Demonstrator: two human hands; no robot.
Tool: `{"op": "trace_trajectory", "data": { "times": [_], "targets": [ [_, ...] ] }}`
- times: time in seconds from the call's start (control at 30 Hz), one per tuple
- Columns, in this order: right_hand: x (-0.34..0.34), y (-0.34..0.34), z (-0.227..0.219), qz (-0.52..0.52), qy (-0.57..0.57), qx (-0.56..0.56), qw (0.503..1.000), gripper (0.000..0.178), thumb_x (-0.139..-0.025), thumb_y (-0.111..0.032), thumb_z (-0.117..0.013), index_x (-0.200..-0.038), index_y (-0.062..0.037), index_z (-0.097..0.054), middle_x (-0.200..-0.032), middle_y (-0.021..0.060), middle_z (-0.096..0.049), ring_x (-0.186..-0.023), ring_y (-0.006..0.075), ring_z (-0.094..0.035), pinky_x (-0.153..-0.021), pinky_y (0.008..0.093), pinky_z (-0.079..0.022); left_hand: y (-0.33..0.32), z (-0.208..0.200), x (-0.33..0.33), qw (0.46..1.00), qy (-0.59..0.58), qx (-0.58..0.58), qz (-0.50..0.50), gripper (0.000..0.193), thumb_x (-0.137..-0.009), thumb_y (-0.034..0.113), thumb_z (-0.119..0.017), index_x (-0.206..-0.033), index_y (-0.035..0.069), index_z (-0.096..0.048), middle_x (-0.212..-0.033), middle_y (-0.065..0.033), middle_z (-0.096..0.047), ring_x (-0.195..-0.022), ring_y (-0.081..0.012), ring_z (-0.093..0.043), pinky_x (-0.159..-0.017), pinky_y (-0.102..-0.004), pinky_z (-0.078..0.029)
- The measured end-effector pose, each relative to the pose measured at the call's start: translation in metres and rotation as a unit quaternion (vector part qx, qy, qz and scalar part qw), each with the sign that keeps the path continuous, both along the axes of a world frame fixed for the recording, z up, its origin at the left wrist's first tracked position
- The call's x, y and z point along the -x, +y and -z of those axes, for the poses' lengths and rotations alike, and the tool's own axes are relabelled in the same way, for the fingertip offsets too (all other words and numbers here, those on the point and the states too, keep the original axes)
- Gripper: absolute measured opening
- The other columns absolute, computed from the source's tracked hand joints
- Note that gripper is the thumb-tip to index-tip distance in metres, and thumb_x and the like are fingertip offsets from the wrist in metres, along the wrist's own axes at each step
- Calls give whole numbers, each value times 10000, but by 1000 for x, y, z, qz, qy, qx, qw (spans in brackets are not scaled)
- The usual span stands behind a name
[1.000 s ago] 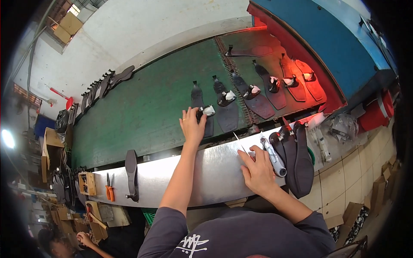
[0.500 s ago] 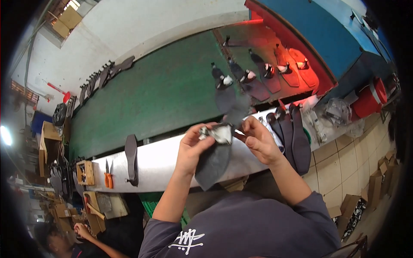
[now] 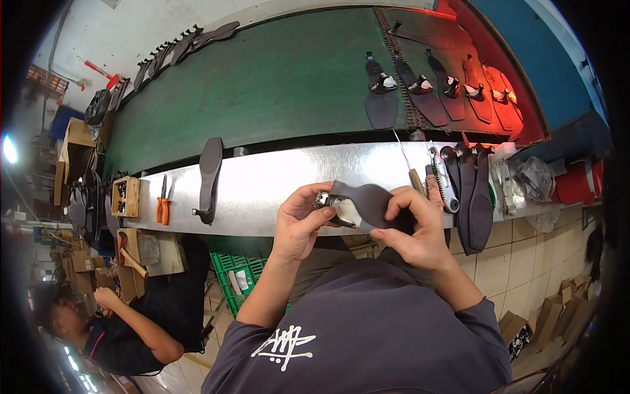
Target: Applying glue and components to shoe outsoles on a production line.
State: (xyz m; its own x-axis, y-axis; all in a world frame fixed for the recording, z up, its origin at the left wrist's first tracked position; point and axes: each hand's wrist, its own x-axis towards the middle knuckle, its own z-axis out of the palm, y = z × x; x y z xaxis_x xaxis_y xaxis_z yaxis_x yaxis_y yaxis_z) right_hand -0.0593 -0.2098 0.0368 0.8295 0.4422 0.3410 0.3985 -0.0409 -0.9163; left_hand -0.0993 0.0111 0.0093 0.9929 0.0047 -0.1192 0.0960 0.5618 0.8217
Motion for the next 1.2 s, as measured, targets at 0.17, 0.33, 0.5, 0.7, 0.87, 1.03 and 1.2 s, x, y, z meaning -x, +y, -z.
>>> {"op": "trace_trajectory", "data": {
  "times": [0.17, 0.33, 0.5, 0.7, 0.87, 1.03, 1.2],
  "targets": [
    [12, 6, -8, 5, 77, -16, 997, 538, -695, -24, -749, -1208, -3, -588, -882, 108, -630, -762, 180, -590, -718, 281, -462, 4, 3, 2, 998, -40, 36, 20, 344, -789, -52, -657, -1121, 20, -603, -1225, -174, -582, -1061, -214, -606, -791, -309, -582],
    [14, 4, 1, -7, 12, 1, 1000, 522, -707, 10, -710, -1218, -17, -605, -904, 106, -642, -772, 196, -602, -728, 280, -467, 1, 3, 2, 998, -43, 38, 18, 351, -769, -56, -671, -1108, 15, -609, -1223, -190, -586, -1090, -241, -596, -868, -347, -549],
    [13, 3, 2, -3, 19, -12, 1000, 476, -715, 28, -694, -1184, -15, -631, -911, 108, -643, -791, 190, -603, -733, 275, -467, 0, 8, 1, 998, -55, 12, 11, 363, -775, 21, -711, -1114, 3, -582, -1228, -238, -563, -1080, -296, -612, -833, -365, -586],
    [14, 2, 3, -2, 19, -6, 1000, 472, -720, 32, -692, -1186, -10, -632, -897, 107, -640, -781, 179, -603, -716, 270, -467, 0, 8, 1, 998, -53, 15, 12, 348, -765, 5, -714, -1096, 7, -606, -1231, -236, -564, -1081, -295, -611, -843, -364, -580],
    [13, 3, 2, -7, 25, -4, 1000, 468, -727, 35, -688, -1190, -10, -631, -879, 103, -629, -754, 168, -600, -681, 258, -466, 1, 9, 2, 998, -64, 7, 3, 339, -757, -14, -710, -1084, 8, -623, -1220, -234, -573, -1076, -293, -613, -850, -374, -577],
    [13, 2, -1, 1, 2, 18, 1000, 472, -726, 31, -688, -1192, -19, -634, -850, 94, -607, -724, 162, -585, -654, 260, -458, 1, 5, 3, 998, -59, 7, 3, 351, -751, -83, -684, -1089, 8, -647, -1220, -201, -595, -1108, -251, -593, -924, -359, -504],
    [13, 1, -4, 16, -41, 66, 997, 483, -708, 10, -692, -1185, -38, -643, -800, 95, -576, -654, 195, -550, -593, 285, -436, -2, 0, 5, 994, -96, -52, -19, 347, -746, -100, -674, -1082, -15, -653, -1225, -215, -588, -1121, -256, -583, -936, -349, -490]
  ]
}}
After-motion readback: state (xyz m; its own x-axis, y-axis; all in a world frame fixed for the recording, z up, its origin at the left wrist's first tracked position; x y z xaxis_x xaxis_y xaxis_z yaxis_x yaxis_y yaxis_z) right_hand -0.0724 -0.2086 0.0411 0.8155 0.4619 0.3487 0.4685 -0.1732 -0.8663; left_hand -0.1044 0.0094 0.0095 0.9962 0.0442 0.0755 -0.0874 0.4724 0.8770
